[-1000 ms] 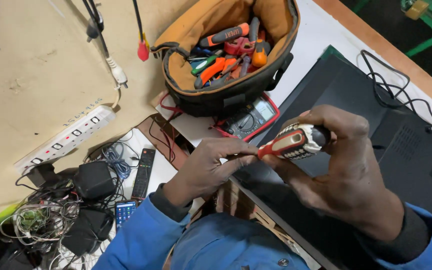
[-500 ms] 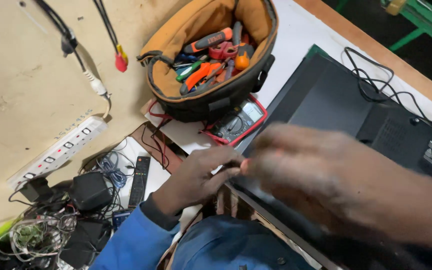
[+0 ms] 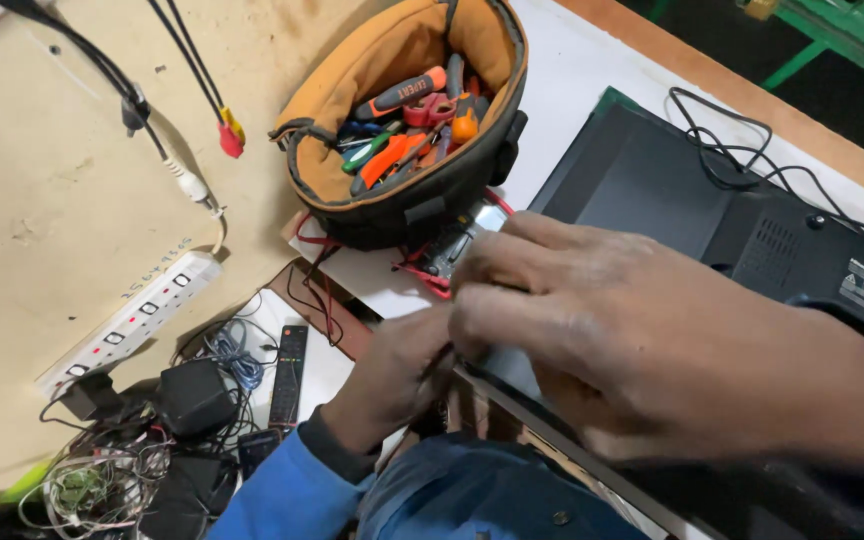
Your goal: Removing screws from the back panel of a television using a screwdriver
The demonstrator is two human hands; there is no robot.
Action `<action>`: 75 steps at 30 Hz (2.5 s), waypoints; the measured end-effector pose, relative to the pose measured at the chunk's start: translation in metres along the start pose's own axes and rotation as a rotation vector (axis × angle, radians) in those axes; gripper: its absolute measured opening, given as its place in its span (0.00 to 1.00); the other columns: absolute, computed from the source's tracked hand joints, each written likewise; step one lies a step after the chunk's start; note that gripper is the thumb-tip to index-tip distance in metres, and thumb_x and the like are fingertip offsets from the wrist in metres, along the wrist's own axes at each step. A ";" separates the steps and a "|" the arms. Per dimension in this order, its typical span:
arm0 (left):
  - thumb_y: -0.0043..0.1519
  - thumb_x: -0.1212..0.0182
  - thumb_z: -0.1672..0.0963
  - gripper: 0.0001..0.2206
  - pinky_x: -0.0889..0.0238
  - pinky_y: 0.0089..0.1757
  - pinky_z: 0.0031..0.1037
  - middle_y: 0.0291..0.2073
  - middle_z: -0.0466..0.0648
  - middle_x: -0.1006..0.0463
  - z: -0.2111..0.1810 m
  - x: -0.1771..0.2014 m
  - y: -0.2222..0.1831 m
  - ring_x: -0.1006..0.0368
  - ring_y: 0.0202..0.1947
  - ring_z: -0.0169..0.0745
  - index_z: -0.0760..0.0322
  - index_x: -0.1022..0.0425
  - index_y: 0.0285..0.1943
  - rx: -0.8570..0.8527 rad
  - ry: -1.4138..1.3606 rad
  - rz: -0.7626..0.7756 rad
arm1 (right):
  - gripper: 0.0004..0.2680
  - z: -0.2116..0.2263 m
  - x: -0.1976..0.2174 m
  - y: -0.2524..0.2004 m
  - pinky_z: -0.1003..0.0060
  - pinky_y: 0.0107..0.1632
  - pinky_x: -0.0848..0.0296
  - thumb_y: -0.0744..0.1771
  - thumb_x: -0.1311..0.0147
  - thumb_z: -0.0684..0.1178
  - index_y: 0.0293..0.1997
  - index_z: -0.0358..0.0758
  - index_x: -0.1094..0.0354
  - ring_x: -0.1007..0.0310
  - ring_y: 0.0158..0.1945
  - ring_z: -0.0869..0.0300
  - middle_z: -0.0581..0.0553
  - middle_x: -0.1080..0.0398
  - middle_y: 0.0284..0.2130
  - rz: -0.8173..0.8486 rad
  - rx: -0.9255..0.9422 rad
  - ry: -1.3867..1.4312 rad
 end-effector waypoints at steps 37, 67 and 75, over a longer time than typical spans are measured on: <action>0.61 0.51 0.61 0.06 0.44 0.27 0.38 0.22 0.49 0.29 0.030 -0.008 -0.022 0.33 0.22 0.50 0.60 0.28 0.34 0.091 0.022 -0.113 | 0.19 -0.042 -0.065 0.003 0.73 0.41 0.25 0.61 0.34 0.55 0.52 0.40 0.35 0.28 0.35 0.68 0.51 0.30 0.33 -0.693 -0.380 1.013; 0.61 0.35 0.62 0.02 0.22 0.37 0.22 0.31 0.51 0.17 -0.084 0.012 0.061 0.19 0.31 0.37 0.71 0.23 0.38 0.079 -0.209 -0.394 | 0.16 -0.085 -0.088 -0.097 0.62 0.42 0.23 0.62 0.34 0.52 0.54 0.46 0.26 0.18 0.42 0.57 0.49 0.19 0.45 -0.333 -0.695 0.395; 0.60 0.32 0.59 0.05 0.28 0.34 0.20 0.28 0.45 0.16 -0.126 -0.059 0.099 0.20 0.26 0.31 0.67 0.21 0.33 -0.008 -0.059 -0.254 | 0.10 -0.083 -0.074 -0.202 0.71 0.39 0.23 0.63 0.47 0.46 0.45 0.46 0.21 0.13 0.33 0.67 0.52 0.14 0.29 -0.509 -1.061 0.539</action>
Point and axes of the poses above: each hand's wrist, its own y-axis towards the middle knuckle, its own x-axis out of the back of the hand, z = x × y, the point moved 6 cm from there along y, towards the middle knuckle
